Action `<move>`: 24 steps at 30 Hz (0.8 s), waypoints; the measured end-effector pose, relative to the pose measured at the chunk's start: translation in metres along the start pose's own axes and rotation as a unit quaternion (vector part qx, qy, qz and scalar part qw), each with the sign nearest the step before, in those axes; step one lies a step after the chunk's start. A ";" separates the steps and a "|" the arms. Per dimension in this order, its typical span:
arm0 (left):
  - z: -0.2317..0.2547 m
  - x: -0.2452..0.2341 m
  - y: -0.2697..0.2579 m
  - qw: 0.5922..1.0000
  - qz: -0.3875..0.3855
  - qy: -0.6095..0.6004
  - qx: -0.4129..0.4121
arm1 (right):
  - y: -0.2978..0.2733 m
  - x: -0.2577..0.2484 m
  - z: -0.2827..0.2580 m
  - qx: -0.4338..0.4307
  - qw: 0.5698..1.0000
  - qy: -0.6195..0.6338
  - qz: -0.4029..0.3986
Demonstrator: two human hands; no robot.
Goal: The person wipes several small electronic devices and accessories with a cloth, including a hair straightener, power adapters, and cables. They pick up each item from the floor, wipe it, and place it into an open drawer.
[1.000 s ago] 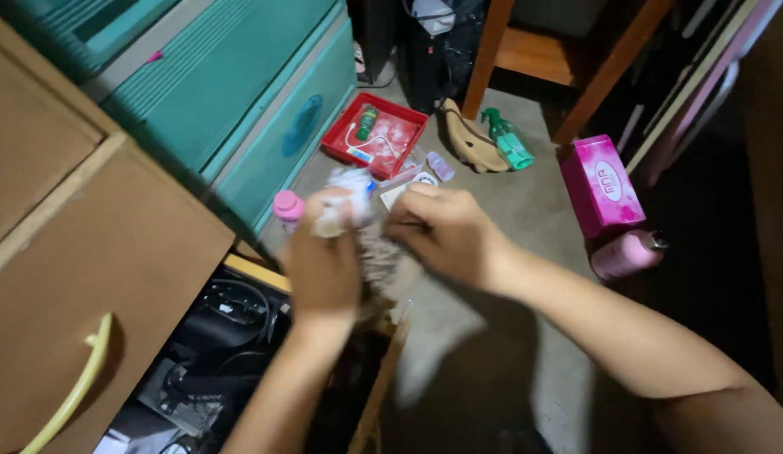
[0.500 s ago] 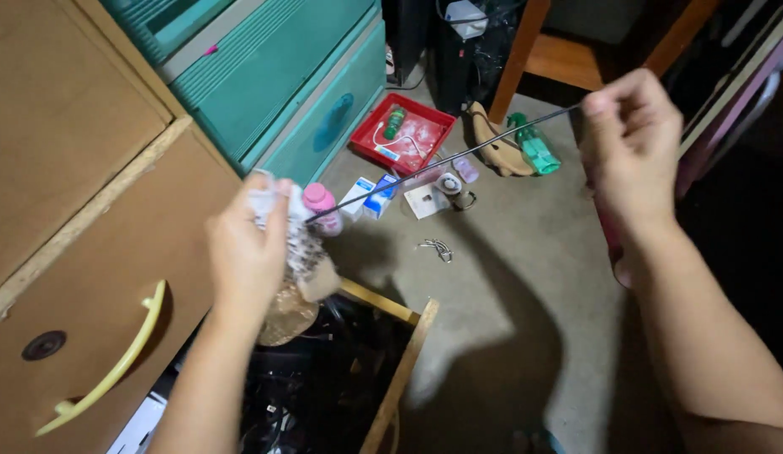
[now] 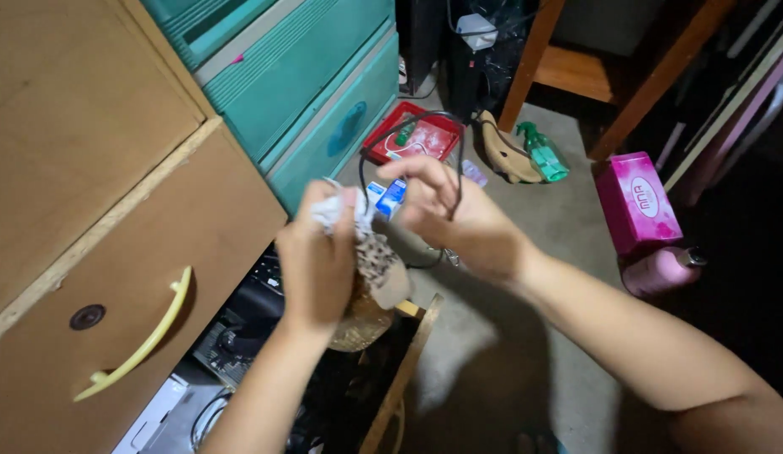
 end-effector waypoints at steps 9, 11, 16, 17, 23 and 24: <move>-0.025 -0.038 -0.012 0.997 -0.040 0.062 0.006 | 0.023 0.067 -0.033 -0.055 0.978 -0.186 0.083; -0.049 -0.087 -0.007 0.994 0.013 0.106 0.030 | 0.030 0.074 -0.029 -0.052 0.991 -0.111 0.058; -0.075 -0.172 -0.011 0.981 0.126 0.130 0.074 | 0.025 0.096 0.048 0.079 0.993 0.051 0.070; -0.072 -0.178 -0.013 0.980 0.131 0.121 0.090 | 0.017 0.108 0.082 0.125 0.983 0.115 0.065; -0.064 -0.186 -0.015 0.976 0.148 0.069 0.142 | -0.043 0.163 0.302 0.325 0.944 -0.006 -0.061; -0.067 -0.187 -0.014 0.975 0.156 0.057 0.144 | -0.054 0.172 0.338 0.396 0.915 0.078 0.003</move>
Point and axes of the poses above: each hand's wrist, its own y-axis towards the middle knuckle, its own x-axis out of the palm, z = x × y, the point moved 7 cm from there along y, towards the middle knuckle, and after that the axes turned 9 degrees about y, right-handed, at the moved point
